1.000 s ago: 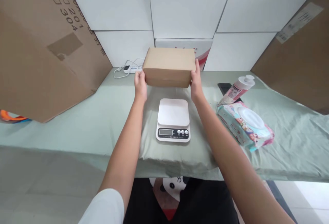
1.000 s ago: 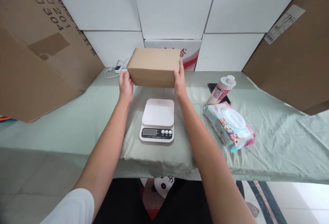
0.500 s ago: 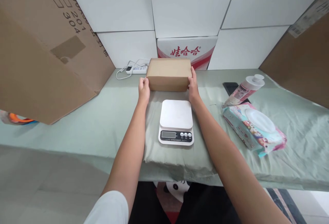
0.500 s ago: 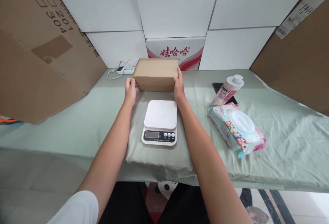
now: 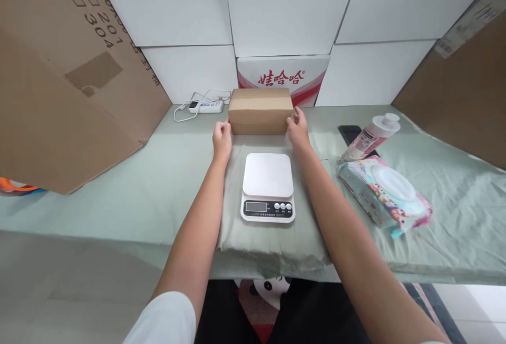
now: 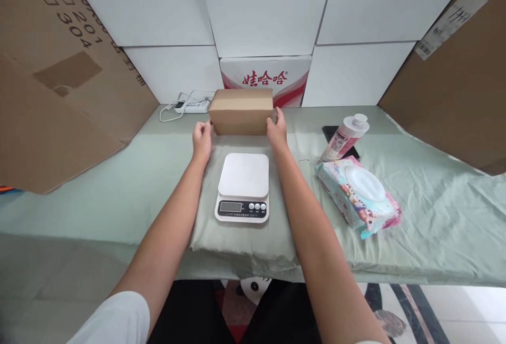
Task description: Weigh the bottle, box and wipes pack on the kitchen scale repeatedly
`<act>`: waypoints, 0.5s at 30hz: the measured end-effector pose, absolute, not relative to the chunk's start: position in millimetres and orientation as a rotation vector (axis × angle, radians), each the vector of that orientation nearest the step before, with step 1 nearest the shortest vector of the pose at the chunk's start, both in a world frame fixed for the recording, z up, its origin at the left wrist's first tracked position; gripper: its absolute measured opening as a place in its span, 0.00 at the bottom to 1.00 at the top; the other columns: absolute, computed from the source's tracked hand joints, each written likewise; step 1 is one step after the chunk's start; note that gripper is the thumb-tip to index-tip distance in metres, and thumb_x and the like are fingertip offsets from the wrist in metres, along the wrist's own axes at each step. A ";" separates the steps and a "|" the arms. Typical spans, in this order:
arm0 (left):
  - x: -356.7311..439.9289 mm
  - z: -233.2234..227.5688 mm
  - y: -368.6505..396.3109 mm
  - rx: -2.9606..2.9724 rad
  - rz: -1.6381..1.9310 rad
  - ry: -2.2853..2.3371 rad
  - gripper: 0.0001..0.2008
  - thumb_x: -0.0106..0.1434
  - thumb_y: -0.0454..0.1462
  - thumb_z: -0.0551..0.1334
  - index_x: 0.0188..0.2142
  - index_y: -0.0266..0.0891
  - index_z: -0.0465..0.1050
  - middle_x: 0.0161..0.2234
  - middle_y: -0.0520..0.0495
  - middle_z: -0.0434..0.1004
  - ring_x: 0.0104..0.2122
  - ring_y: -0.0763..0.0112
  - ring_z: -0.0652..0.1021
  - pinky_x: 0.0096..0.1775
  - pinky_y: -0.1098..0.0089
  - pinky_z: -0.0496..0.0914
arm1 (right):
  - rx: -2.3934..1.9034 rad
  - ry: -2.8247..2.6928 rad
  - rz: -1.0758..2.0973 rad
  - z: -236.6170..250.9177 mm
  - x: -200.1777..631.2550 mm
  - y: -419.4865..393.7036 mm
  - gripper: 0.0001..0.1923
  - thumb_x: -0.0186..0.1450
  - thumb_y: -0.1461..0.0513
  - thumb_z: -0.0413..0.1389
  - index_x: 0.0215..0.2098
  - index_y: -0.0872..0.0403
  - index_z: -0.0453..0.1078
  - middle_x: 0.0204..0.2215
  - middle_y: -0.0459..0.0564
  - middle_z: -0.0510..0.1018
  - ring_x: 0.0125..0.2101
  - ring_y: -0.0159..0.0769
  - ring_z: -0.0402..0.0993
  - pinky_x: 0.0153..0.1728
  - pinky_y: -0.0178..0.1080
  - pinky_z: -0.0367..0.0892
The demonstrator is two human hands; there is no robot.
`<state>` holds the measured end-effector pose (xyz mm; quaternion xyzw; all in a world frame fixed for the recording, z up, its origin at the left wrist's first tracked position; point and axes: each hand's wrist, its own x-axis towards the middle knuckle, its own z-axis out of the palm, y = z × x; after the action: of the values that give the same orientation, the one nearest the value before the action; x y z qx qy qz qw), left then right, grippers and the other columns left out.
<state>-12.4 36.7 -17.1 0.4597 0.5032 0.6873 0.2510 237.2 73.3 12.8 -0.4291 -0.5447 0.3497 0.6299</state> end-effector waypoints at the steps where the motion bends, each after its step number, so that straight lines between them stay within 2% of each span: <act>1: -13.6 -15.6 34.6 1.177 1.910 1.424 0.15 0.72 0.44 0.61 0.31 0.45 0.60 0.41 0.44 0.83 0.44 0.66 0.83 0.44 0.69 0.72 | -1.023 -1.223 0.784 26.1 241.5 56.9 0.28 0.62 0.51 0.61 0.59 0.49 0.69 0.65 0.59 0.72 0.69 0.51 0.65 0.72 0.65 0.56; 4: -17.2 -10.5 30.0 0.948 2.001 1.528 0.15 0.71 0.38 0.58 0.27 0.44 0.58 0.24 0.54 0.72 0.24 0.73 0.72 0.31 0.72 0.66 | -1.007 -1.337 0.637 68.9 266.8 -25.6 0.22 0.64 0.52 0.62 0.56 0.48 0.74 0.61 0.55 0.77 0.64 0.50 0.73 0.70 0.62 0.62; 6: -17.8 -7.1 28.0 0.851 1.996 1.517 0.20 0.72 0.39 0.56 0.22 0.44 0.56 0.19 0.55 0.66 0.20 0.74 0.66 0.28 0.71 0.62 | -1.096 -1.420 0.372 84.5 294.7 -94.8 0.18 0.67 0.51 0.62 0.54 0.44 0.77 0.56 0.51 0.80 0.62 0.50 0.74 0.70 0.64 0.61; 8: -16.3 -4.2 26.2 0.799 1.961 1.494 0.25 0.74 0.42 0.54 0.19 0.44 0.53 0.18 0.51 0.68 0.19 0.75 0.64 0.26 0.70 0.61 | -1.350 -1.428 0.076 82.2 329.7 -155.3 0.20 0.67 0.49 0.61 0.57 0.38 0.75 0.56 0.51 0.80 0.62 0.54 0.73 0.69 0.69 0.60; 9: -14.9 -3.1 25.2 0.792 1.939 1.487 0.26 0.74 0.44 0.53 0.18 0.44 0.53 0.19 0.49 0.71 0.19 0.75 0.65 0.26 0.70 0.61 | -1.483 -1.442 -0.041 75.1 348.3 -178.0 0.24 0.66 0.47 0.61 0.59 0.38 0.74 0.56 0.52 0.79 0.61 0.58 0.72 0.68 0.71 0.60; 11: -11.9 -1.7 23.3 0.813 1.907 1.477 0.28 0.74 0.45 0.52 0.16 0.44 0.53 0.20 0.46 0.74 0.19 0.74 0.67 0.27 0.69 0.62 | -1.724 -1.483 -0.168 54.7 383.9 -205.5 0.38 0.61 0.39 0.63 0.65 0.43 0.69 0.58 0.60 0.77 0.62 0.66 0.70 0.65 0.74 0.61; 13: -9.5 -1.2 21.4 0.855 1.890 1.462 0.28 0.73 0.44 0.54 0.15 0.44 0.54 0.18 0.46 0.72 0.21 0.72 0.72 0.28 0.69 0.63 | -1.897 -1.478 -0.137 34.6 411.7 -213.6 0.52 0.56 0.34 0.62 0.71 0.49 0.63 0.62 0.66 0.73 0.65 0.71 0.66 0.65 0.74 0.61; 15: -8.1 -0.9 19.6 0.876 1.888 1.446 0.28 0.72 0.43 0.55 0.14 0.45 0.55 0.16 0.47 0.70 0.23 0.70 0.75 0.29 0.69 0.64 | -1.974 -1.478 -0.065 22.6 427.8 -211.3 0.60 0.53 0.32 0.62 0.73 0.55 0.59 0.65 0.70 0.70 0.68 0.71 0.63 0.66 0.71 0.62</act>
<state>-8.1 19.6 -0.9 0.3299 0.5443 0.7110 0.2990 427.8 -211.3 22.6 -0.7550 -0.5655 -0.0247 0.3311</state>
